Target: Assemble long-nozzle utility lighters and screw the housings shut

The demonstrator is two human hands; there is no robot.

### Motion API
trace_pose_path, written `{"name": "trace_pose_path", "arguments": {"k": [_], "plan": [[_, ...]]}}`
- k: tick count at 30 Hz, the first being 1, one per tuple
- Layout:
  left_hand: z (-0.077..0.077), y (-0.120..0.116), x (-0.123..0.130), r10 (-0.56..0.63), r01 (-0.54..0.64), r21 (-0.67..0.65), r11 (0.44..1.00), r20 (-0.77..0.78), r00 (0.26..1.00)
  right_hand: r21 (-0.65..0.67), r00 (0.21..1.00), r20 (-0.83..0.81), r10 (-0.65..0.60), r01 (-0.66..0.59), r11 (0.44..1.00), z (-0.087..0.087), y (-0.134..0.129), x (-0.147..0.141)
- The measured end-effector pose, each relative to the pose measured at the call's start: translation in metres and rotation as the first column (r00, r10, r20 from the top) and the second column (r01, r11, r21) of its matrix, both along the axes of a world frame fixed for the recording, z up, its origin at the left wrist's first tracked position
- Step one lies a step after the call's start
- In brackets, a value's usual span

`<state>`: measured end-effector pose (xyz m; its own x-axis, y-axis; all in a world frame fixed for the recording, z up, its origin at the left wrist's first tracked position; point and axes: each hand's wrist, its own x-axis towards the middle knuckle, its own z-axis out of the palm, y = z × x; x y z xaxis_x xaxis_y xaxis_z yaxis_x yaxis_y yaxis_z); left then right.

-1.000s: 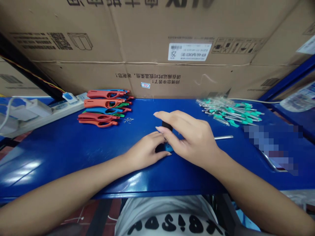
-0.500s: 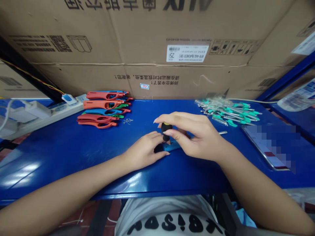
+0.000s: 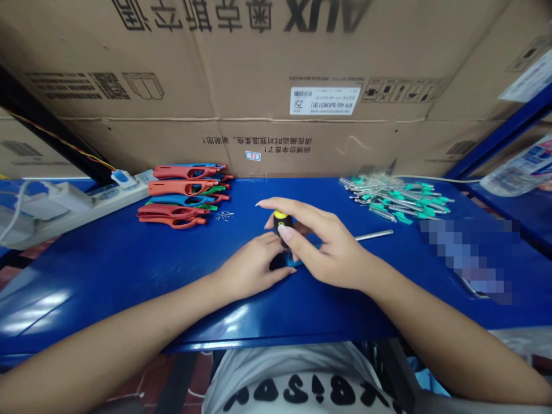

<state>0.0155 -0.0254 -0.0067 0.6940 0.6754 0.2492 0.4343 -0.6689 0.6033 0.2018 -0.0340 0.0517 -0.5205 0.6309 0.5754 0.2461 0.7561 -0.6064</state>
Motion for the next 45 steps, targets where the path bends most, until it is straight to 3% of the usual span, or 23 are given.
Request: {"name": "trace_pose_path", "arguments": {"k": [3,6,8,12,17,20,23,29,33,38,45], "plan": [[0.01,-0.001,-0.003,0.046,-0.046,0.003,0.999,-0.092,0.995,-0.233,0.989,-0.132,0.073,-0.103,0.967,0.014,0.004,0.009],[0.026,-0.002,-0.011,0.09,-0.091,0.007,0.996,-0.244,0.966,-0.217,0.946,-0.305,-0.112,0.046,0.975,0.027,0.013,0.027],[0.035,-0.003,-0.017,0.109,-0.109,0.021,0.994,-0.353,0.929,-0.164,0.922,-0.312,-0.231,0.187,0.969,0.03,0.024,0.046],[0.04,-0.007,-0.019,0.133,-0.117,0.064,0.991,-0.456,0.88,-0.194,0.898,-0.134,-0.419,0.391,0.9,0.014,0.046,0.087],[0.027,-0.007,0.0,0.122,-0.059,0.147,0.987,-0.469,0.875,-0.207,0.836,-0.042,-0.547,0.529,0.823,-0.021,0.06,0.122],[0.027,0.01,0.002,0.101,-0.043,0.128,0.991,-0.494,0.864,-0.165,0.837,0.09,-0.54,0.547,0.821,-0.035,0.067,0.135],[0.037,0.04,-0.009,0.031,-0.003,0.062,0.998,-0.461,0.887,-0.033,0.815,0.234,-0.53,0.551,0.834,-0.046,0.076,0.143],[0.06,0.099,-0.032,0.062,-0.011,0.086,0.996,-0.623,0.779,-0.01,0.654,0.514,-0.556,0.652,0.758,-0.066,0.077,0.141],[0.056,0.125,-0.031,0.12,-0.037,0.146,0.989,-0.617,0.778,0.092,0.532,0.586,-0.611,0.706,0.703,-0.072,0.075,0.132],[0.048,0.148,-0.024,0.185,-0.074,0.206,0.976,-0.594,0.783,0.156,0.506,0.572,-0.645,0.705,0.692,-0.075,0.083,0.127],[0.032,0.167,-0.014,0.28,-0.119,0.312,0.943,-0.543,0.792,0.204,0.395,0.588,-0.706,0.772,0.602,-0.074,0.089,0.131]]}}
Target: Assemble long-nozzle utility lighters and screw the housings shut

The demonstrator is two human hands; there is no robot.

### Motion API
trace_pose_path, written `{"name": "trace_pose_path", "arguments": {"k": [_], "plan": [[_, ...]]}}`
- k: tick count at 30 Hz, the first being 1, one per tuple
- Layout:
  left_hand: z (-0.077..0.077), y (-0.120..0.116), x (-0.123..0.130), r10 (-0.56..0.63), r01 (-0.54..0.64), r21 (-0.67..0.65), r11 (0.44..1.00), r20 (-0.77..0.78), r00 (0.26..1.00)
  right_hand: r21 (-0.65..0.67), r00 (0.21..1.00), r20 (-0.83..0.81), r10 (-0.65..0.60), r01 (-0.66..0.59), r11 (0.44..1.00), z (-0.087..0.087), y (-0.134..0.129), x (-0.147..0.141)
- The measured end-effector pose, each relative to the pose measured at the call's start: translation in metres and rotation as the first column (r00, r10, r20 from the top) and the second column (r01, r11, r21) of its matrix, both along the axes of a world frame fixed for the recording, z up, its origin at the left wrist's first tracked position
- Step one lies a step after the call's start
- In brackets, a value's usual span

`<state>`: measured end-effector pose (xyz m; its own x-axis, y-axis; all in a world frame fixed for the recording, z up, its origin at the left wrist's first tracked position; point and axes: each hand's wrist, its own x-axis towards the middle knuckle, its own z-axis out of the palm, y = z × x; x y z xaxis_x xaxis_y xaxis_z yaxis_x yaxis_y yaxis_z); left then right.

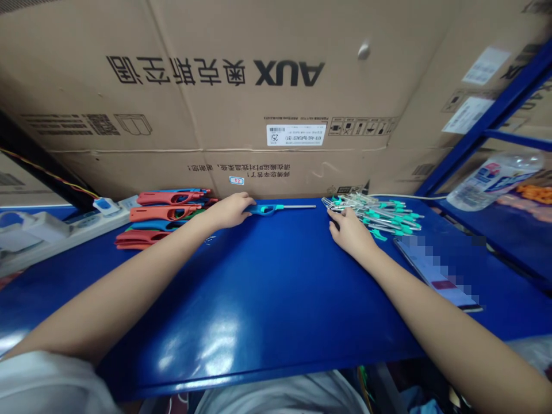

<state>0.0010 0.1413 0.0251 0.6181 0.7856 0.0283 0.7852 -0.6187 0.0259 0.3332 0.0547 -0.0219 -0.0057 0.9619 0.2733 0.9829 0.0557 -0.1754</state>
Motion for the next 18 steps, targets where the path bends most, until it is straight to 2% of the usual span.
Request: {"name": "trace_pose_path", "arguments": {"k": [4,11,18], "plan": [[-0.007,0.003,0.003,0.015,-0.015,0.044,0.999,-0.001,1.0,-0.031,0.999,0.019,-0.045,0.046,0.998,0.006,-0.002,0.003],[-0.011,0.007,0.005,0.07,-0.072,0.106,0.992,0.019,0.997,-0.069,0.996,0.048,-0.075,0.078,0.995,0.01,-0.003,0.011],[-0.012,0.012,0.006,0.097,-0.1,0.13,0.986,0.032,0.995,-0.039,0.992,0.083,-0.092,0.095,0.995,0.014,-0.013,0.006]]}}
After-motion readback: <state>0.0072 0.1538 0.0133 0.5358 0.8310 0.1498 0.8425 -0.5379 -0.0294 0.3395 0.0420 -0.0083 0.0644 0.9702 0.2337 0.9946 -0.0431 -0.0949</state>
